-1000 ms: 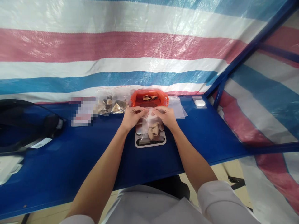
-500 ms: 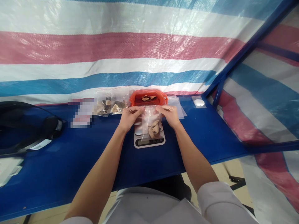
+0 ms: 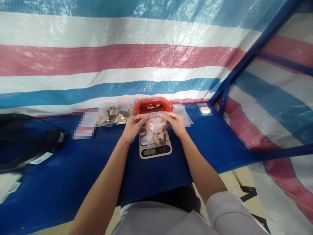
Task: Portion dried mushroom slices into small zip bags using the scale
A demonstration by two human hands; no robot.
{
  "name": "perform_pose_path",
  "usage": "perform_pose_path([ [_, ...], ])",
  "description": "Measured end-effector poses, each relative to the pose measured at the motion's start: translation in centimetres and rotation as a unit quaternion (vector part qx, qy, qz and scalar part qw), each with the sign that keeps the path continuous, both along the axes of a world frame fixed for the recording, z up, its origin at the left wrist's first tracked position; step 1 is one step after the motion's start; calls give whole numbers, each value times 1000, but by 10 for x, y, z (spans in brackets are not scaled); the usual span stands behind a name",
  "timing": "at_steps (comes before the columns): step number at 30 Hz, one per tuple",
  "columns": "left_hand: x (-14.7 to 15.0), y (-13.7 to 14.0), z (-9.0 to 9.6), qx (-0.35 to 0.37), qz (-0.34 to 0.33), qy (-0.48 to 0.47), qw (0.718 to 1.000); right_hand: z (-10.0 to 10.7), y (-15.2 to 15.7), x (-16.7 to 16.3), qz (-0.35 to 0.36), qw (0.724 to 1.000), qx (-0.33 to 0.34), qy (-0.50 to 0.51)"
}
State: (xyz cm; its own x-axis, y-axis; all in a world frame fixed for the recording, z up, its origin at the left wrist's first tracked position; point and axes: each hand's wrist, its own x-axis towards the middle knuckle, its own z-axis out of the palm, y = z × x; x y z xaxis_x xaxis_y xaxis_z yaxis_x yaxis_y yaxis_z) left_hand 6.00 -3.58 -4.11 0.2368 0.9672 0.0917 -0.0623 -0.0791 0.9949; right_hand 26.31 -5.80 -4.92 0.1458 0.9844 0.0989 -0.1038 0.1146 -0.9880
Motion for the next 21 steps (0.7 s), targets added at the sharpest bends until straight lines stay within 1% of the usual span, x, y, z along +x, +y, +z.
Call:
perform_pose_path([
  [3, -2, -2, 4, -1, -5, -11, 1000, 0, -2, -2, 0, 1000, -11, 29],
  [6, -5, -5, 12, -1, 18, -31, 999, 2, -8, -4, 46, 998, -20, 41],
  [8, -9, -6, 19, -9, 31, -54, 998, 5, -10, -9, 88, 995, -26, 32],
  [10, -15, -6, 24, -15, 48, -73, 996, 9, -11, -16, 114, 993, -35, 19],
  [14, -33, -4, 31, -9, 75, -64, 995, 20, -3, -38, 132, 991, -31, -15],
  [16, -46, -2, 33, 12, 97, -32, 995, 24, 3, -50, 142, 990, -9, -19],
  [18, -63, 1, 36, 55, 127, 30, 990, 28, 11, -61, 158, 987, 17, -16],
  [19, -72, 1, 37, 82, 143, 76, 983, 30, 15, -67, 163, 986, 31, -18],
  [20, -82, 2, 39, 115, 163, 133, 971, 32, 20, -73, 163, 985, 45, -22],
  [21, -91, 2, 40, 150, 189, 193, 951, 34, 26, -78, 160, 985, 56, -27],
])
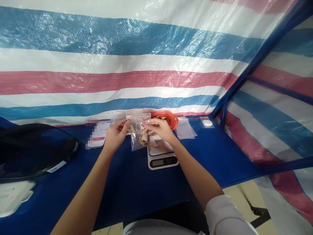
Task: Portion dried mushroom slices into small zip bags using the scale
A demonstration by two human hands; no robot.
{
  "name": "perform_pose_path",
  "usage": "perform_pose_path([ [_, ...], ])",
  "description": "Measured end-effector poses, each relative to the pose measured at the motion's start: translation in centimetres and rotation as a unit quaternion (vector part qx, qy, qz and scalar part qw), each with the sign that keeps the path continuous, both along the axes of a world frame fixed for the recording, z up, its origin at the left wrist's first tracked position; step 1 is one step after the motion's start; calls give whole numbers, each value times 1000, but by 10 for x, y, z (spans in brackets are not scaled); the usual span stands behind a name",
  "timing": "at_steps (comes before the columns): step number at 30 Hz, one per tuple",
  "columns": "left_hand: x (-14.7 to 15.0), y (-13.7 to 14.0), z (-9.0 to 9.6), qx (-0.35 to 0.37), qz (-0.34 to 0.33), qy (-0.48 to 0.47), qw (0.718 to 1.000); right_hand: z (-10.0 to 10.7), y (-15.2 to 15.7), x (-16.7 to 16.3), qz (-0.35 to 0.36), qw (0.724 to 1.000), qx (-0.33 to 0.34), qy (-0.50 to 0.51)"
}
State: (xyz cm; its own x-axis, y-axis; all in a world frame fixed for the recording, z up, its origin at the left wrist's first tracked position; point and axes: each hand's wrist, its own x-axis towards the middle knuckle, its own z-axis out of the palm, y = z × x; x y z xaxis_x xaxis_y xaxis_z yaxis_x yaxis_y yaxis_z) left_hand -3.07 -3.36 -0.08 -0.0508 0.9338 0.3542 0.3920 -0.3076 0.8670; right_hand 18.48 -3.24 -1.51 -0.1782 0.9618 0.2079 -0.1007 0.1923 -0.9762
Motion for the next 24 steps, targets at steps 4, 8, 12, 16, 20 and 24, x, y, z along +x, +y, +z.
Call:
perform_pose_path([
  [4, -30, 0, 4, 127, 84, 200, 968, 10, 22, -26, -8, 1000, -16, -10],
  [8, -48, 7, 0, 210, 133, 285, 926, 19, 45, -55, 7, 999, -27, -26],
  [12, -59, 20, -5, 241, 109, 334, 905, 23, 67, -81, 7, 998, -39, -48],
  [16, -67, 32, -9, 250, 47, 348, 902, 20, 84, -99, -3, 993, -17, -114],
  [20, -72, 41, -17, 224, 10, 376, 899, 11, 94, -108, -15, 986, 14, -166],
  [24, -73, 46, -30, 181, 8, 408, 895, 7, 93, -105, -13, 974, 36, -221],
])
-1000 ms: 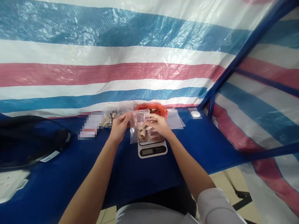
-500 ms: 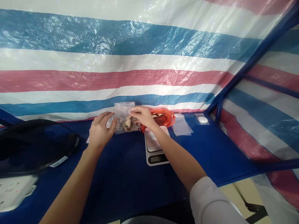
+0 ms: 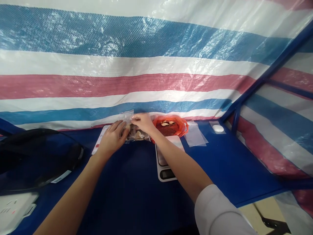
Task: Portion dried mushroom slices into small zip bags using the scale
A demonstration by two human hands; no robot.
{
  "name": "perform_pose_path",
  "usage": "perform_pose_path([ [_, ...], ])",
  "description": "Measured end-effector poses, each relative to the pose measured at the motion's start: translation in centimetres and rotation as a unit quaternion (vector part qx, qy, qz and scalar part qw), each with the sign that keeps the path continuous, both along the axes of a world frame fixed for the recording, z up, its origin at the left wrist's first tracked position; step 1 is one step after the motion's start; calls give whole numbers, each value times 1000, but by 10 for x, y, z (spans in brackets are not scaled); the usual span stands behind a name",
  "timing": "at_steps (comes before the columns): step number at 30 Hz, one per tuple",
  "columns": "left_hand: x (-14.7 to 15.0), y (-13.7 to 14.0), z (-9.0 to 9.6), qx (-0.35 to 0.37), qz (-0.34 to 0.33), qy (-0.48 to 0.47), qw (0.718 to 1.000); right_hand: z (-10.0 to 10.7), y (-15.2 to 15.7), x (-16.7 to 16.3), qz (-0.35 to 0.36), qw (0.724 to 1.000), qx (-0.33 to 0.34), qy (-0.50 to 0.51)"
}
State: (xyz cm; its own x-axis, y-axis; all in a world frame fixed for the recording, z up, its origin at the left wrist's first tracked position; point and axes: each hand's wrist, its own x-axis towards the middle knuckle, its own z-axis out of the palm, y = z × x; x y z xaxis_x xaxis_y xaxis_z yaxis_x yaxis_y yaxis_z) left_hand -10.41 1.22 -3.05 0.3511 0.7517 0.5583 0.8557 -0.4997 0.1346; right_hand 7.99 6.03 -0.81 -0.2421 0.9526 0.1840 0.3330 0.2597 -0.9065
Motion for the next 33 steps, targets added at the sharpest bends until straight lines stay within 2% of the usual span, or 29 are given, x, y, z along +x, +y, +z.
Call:
perform_pose_path([
  [2, 0, 1, -6, -7, 8, 3, 1000, 5, -7, 7, 0, 999, 26, -31],
  [5, 1, 3, -12, -9, 9, -4, 1000, 14, -25, 21, -26, 984, 103, -146],
  [8, 4, 4, -15, -10, 7, -10, 1000, 15, -47, 31, 22, 959, 129, -251],
  [12, 8, 3, -17, -12, -9, -9, 1000, -1, -63, 33, 85, 912, 193, -353],
  [17, 10, 4, -21, -30, -10, -20, 999, -21, -62, 30, 58, 881, 247, -400],
  [21, 10, 5, -20, -34, -3, -16, 999, -24, -59, 32, 44, 877, 277, -390],
  [25, 16, -2, -10, -15, 38, -27, 999, -18, -64, 40, 34, 887, 295, -352],
  [30, 39, -19, 7, -5, 26, -34, 999, -6, -83, 61, 29, 904, 289, -315],
  [33, 56, -32, 10, -9, 19, -46, 999, -5, -98, 82, 6, 909, 273, -314],
])
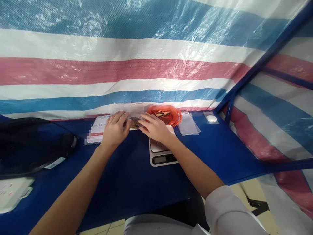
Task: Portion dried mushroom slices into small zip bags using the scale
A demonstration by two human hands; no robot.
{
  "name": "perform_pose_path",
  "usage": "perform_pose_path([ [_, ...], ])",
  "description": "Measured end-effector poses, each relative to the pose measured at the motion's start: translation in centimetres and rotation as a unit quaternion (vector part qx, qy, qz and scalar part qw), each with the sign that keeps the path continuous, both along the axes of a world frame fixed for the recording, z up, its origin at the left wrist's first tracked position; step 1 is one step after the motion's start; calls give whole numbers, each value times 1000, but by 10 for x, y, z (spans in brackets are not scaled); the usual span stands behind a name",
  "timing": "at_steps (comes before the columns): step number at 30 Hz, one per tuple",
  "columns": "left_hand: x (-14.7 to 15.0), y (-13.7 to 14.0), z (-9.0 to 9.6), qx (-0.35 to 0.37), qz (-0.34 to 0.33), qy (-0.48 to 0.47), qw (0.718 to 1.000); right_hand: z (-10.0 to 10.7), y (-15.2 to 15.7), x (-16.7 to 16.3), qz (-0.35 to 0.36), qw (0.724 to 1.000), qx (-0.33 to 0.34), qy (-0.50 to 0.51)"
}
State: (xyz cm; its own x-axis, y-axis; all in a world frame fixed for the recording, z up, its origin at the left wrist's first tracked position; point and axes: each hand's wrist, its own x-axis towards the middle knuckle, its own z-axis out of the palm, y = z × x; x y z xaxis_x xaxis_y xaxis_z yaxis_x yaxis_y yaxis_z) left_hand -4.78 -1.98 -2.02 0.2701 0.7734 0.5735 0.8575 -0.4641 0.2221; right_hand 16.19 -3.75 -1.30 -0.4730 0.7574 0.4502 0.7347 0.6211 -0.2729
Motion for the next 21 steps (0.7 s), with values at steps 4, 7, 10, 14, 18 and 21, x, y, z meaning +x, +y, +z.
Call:
perform_pose_path([
  [4, 22, -21, -7, 1, -5, -12, 1000, -10, -23, 39, -52, 999, -9, 13],
  [7, 33, -38, -16, 9, -6, -9, 1000, -24, -40, 77, -95, 995, -11, 29],
  [10, 39, -51, -26, 20, -15, 1, 1000, -42, -53, 118, -159, 986, -22, 53],
  [14, 39, -60, -39, 3, -24, 16, 1000, -63, -61, 159, -206, 978, -38, 10],
  [18, 37, -61, -52, -41, -27, 53, 997, -74, -63, 171, -210, 975, -48, -56],
  [21, 36, -61, -61, -83, -10, 87, 993, -76, -64, 169, -211, 972, -69, -74],
])
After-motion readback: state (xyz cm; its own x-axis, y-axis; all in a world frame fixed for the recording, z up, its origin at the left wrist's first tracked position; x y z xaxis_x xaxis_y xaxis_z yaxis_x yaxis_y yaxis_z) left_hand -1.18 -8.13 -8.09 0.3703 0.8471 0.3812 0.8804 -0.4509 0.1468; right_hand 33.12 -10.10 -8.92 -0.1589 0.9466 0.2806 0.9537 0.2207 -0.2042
